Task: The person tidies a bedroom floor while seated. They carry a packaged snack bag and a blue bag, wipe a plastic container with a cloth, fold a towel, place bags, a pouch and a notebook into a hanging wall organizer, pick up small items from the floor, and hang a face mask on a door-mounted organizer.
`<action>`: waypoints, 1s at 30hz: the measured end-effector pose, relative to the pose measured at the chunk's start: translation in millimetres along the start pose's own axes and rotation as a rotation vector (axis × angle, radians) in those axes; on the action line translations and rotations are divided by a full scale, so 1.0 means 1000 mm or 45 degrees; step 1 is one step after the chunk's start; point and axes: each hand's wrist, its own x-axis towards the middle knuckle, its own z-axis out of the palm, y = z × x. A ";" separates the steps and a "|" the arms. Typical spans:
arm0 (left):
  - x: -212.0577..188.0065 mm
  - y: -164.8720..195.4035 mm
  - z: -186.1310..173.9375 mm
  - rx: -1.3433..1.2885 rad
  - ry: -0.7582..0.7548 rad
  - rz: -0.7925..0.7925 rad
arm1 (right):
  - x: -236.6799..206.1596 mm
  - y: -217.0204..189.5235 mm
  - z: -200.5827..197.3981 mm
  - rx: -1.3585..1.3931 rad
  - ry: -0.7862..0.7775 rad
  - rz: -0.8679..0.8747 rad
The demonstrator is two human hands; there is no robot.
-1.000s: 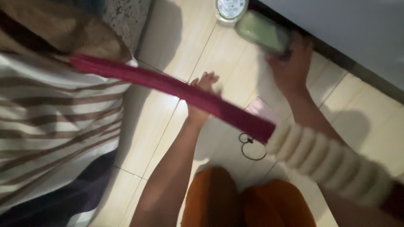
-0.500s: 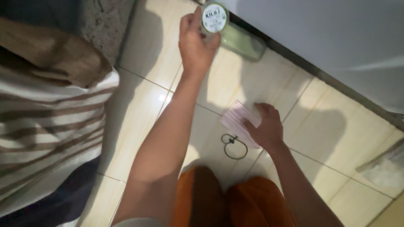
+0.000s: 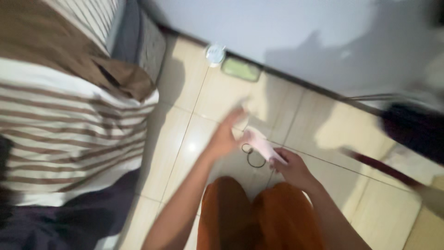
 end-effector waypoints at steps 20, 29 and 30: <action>-0.214 0.450 0.190 0.043 -0.724 0.250 | -0.472 0.032 -0.132 0.398 0.678 -1.088; -0.302 0.766 0.237 -0.083 -1.234 0.469 | -0.797 -0.024 -0.144 0.288 0.805 -0.299; -0.308 0.798 0.240 -0.094 -1.258 0.425 | -0.825 -0.021 -0.143 0.349 0.772 -0.287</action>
